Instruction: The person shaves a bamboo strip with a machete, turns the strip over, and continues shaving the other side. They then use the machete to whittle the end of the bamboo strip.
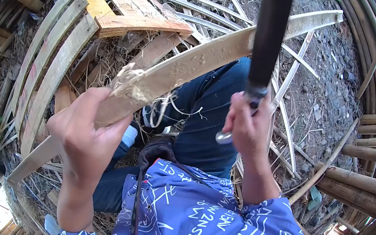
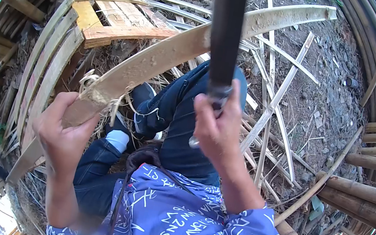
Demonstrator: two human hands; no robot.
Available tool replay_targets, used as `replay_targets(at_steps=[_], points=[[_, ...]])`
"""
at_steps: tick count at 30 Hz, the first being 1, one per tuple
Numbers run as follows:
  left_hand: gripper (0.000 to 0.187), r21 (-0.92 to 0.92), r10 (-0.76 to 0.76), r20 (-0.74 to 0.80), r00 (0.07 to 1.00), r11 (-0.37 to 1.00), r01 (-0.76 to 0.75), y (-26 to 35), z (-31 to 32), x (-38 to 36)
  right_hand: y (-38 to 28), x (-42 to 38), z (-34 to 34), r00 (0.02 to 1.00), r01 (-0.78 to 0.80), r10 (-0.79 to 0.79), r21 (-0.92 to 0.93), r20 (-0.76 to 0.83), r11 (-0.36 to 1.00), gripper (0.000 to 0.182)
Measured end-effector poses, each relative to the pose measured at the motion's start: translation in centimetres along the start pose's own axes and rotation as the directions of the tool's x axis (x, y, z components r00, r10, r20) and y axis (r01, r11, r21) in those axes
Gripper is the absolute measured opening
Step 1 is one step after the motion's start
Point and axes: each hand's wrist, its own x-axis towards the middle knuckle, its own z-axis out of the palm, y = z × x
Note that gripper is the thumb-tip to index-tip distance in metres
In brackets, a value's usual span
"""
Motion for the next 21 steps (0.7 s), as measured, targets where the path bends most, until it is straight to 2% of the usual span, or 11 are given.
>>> replay_targets(at_steps=[1,2,6,8,10,12,13,15,16,19,21], points=[[0.038,-0.005,-0.003,0.009,1.0,1.0,0.003,0.1,0.3,0.3,1.1,-0.4,0.6,0.998,0.035,-0.036,0.028,0.055,0.999,0.026],[0.038,-0.006,0.001,0.007,1.0,1.0,-0.001,0.0,0.7,0.4,1.0,-1.4,1.4,0.991,-0.045,0.034,0.09,0.126,0.995,0.027],[0.038,-0.055,-0.046,0.052,0.998,0.997,0.049,0.0,1.3,0.5,0.9,-2.4,2.4,0.933,0.146,-0.111,-0.08,0.342,0.986,0.032],[0.037,-0.061,-0.084,0.069,0.994,0.994,0.088,-0.2,0.8,-0.1,0.5,-1.5,1.8,0.953,0.176,-0.133,-0.139,0.273,0.974,0.032],[0.035,-0.038,-0.196,0.069,0.978,0.979,0.199,-1.1,0.1,-0.7,0.2,0.0,0.6,0.984,0.114,-0.092,-0.148,0.15,0.982,0.027],[0.033,-0.013,-0.174,0.046,0.984,0.984,0.175,-1.5,-0.3,-0.8,0.9,1.5,-0.7,0.999,0.011,-0.009,-0.07,0.032,0.997,0.024],[0.033,-0.001,-0.161,0.04,0.986,0.987,0.161,-1.0,-0.2,-0.6,0.8,1.3,-0.4,0.999,0.012,-0.009,-0.067,0.043,0.998,0.024],[0.033,-0.003,-0.133,0.015,0.991,0.991,0.133,-0.6,0.3,0.1,0.5,0.9,0.6,0.994,-0.107,0.101,0.185,0.044,0.977,0.02],[0.033,0.001,-0.125,0.006,0.992,0.992,0.125,-1.0,0.7,0.2,1.2,0.5,1.2,0.998,-0.033,0.026,0.144,0.049,0.989,0.018],[0.031,0.066,-0.105,0.059,0.993,0.993,0.101,-2.9,0.8,0.6,1.7,-0.3,1.3,0.97,-0.072,0.057,0.056,0.237,0.996,0.018],[0.03,0.103,-0.127,0.108,0.986,0.988,0.116,-4.6,-0.8,1.0,1.7,0.2,0.5,0.963,-0.075,0.051,0.078,0.264,0.994,0.02]])
